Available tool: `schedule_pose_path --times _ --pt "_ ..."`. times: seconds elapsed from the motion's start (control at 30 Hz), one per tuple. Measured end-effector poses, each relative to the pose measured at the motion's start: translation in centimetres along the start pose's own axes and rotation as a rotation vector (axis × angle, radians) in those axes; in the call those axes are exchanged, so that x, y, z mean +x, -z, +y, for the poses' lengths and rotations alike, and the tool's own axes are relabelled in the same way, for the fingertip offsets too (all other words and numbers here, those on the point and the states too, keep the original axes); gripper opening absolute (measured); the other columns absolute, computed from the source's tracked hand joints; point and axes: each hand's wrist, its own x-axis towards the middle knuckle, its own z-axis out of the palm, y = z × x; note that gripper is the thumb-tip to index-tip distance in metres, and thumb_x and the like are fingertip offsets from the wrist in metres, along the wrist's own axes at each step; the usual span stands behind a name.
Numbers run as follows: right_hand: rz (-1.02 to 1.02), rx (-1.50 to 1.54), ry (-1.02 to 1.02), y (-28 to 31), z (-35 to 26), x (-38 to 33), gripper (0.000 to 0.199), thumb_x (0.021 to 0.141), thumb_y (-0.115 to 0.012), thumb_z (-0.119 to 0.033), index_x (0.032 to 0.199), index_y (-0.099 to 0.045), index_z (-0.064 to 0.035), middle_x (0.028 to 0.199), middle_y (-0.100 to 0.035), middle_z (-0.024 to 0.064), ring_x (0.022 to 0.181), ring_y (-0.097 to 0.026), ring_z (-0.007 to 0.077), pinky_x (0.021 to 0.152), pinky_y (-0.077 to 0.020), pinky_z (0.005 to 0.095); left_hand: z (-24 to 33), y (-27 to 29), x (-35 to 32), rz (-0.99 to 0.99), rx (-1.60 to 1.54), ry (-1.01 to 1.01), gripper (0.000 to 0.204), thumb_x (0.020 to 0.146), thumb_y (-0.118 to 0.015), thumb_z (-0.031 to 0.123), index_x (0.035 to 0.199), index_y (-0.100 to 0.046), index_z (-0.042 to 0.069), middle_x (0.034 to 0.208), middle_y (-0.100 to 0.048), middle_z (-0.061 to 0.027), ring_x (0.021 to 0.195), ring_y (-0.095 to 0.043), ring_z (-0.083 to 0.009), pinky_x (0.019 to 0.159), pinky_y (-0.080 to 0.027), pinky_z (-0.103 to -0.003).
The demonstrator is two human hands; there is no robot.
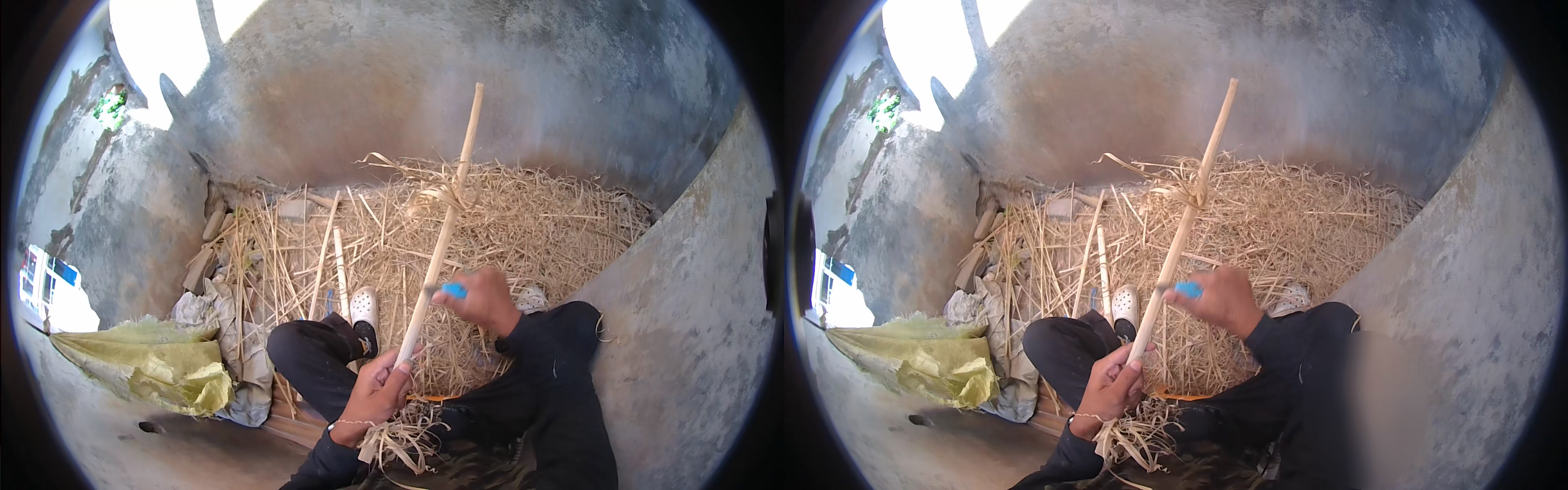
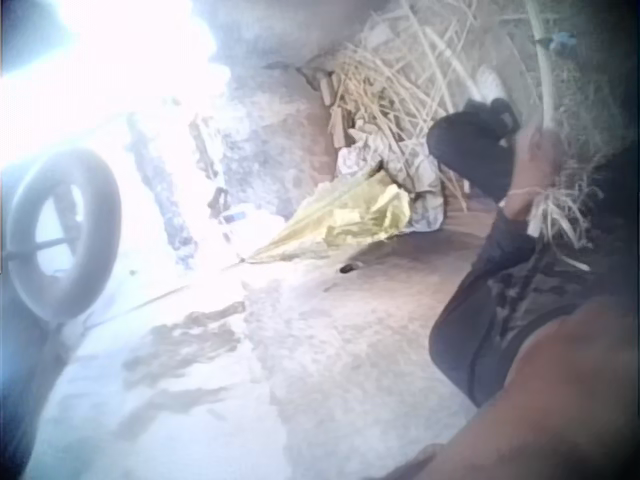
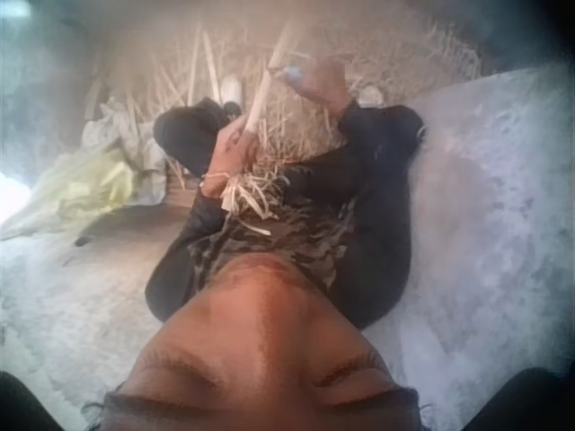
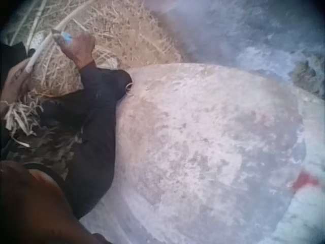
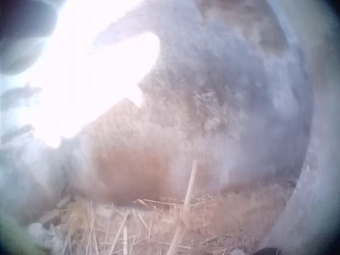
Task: The person sits on a straw-covered floor and uses a small knife to peel the outer layer off a long, thin stick. They rotate the stick and scrape along its length, creating thin shavings that fall onto the floor.
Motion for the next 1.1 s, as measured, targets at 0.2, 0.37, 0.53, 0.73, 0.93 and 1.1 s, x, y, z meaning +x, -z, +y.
schedule_pose_path --times 0.2,0.37,0.53,0.73,0.93,1.1 --pt "0.003 -0.051 0.030 -0.3 -1.1 0.0 0.068 0.077 -0.054 -0.075 0.053 -0.059 -0.0113 0.045 -0.051 0.0096 0.042 -0.056 0.0295 0.042 -0.0426 0.0389 1.0 -0.8 -0.1 0.009 -0.095 0.007 0.035 0.101 -0.044 0.018 0.130 -0.046 -0.001 0.057 -0.034 0.0059 0.043 -0.030 -0.0035 0.042 -0.027 -0.021" --pt "0.013 0.021 0.043 -0.3 -1.3 -0.7 0.068 0.076 -0.056 -0.074 0.052 -0.056 -0.0105 0.046 -0.051 0.0088 0.042 -0.055 0.0283 0.041 -0.0417 0.0381 1.3 -0.7 0.8 -0.044 -0.211 0.053 0.032 0.101 -0.045 0.017 0.127 -0.046 -0.002 0.056 -0.033 0.0045 0.039 -0.028 -0.0041 0.038 -0.025 -0.021" --pt "0.092 -0.042 0.007 0.7 0.7 0.3 0.067 0.079 -0.056 -0.072 0.051 -0.052 -0.0103 0.046 -0.050 0.0084 0.041 -0.053 0.0276 0.040 -0.0399 0.0383 1.5 -1.6 0.3 -0.027 -0.221 0.083 0.028 0.101 -0.045 0.017 0.121 -0.048 -0.003 0.055 -0.033 0.0031 0.037 -0.028 -0.0048 0.036 -0.026 -0.021" --pt "0.032 0.067 0.104 0.3 -2.0 -1.1 0.070 0.075 -0.056 -0.076 0.050 -0.050 -0.0103 0.045 -0.047 0.0073 0.040 -0.053 0.0265 0.039 -0.0393 0.0373 1.6 -0.8 0.8 -0.081 -0.287 0.080 0.026 0.101 -0.045 0.018 0.119 -0.047 -0.001 0.055 -0.033 0.0030 0.037 -0.027 -0.0051 0.036 -0.025 -0.022" --pt "0.107 -0.031 0.204 0.4 -1.1 -0.1 0.071 0.070 -0.058 -0.078 0.049 -0.044 -0.0118 0.044 -0.044 0.0056 0.039 -0.050 0.0265 0.040 -0.0388 0.0373 2.0 -1.1 0.6 -0.052 -0.237 0.049 0.024 0.101 -0.045 0.020 0.115 -0.047 0.001 0.056 -0.034 0.0030 0.039 -0.028 -0.0052 0.038 -0.026 -0.021" --pt "0.182 -0.059 0.202 -0.1 -0.3 0.3 0.073 0.072 -0.054 -0.080 0.048 -0.045 -0.0111 0.043 -0.042 0.0064 0.038 -0.049 0.0262 0.040 -0.0380 0.0375 1.4 -1.6 0.9 -0.048 -0.300 0.101 0.019 0.102 -0.044 0.022 0.109 -0.047 0.004 0.057 -0.033 0.0029 0.040 -0.028 -0.0059 0.038 -0.028 -0.021"
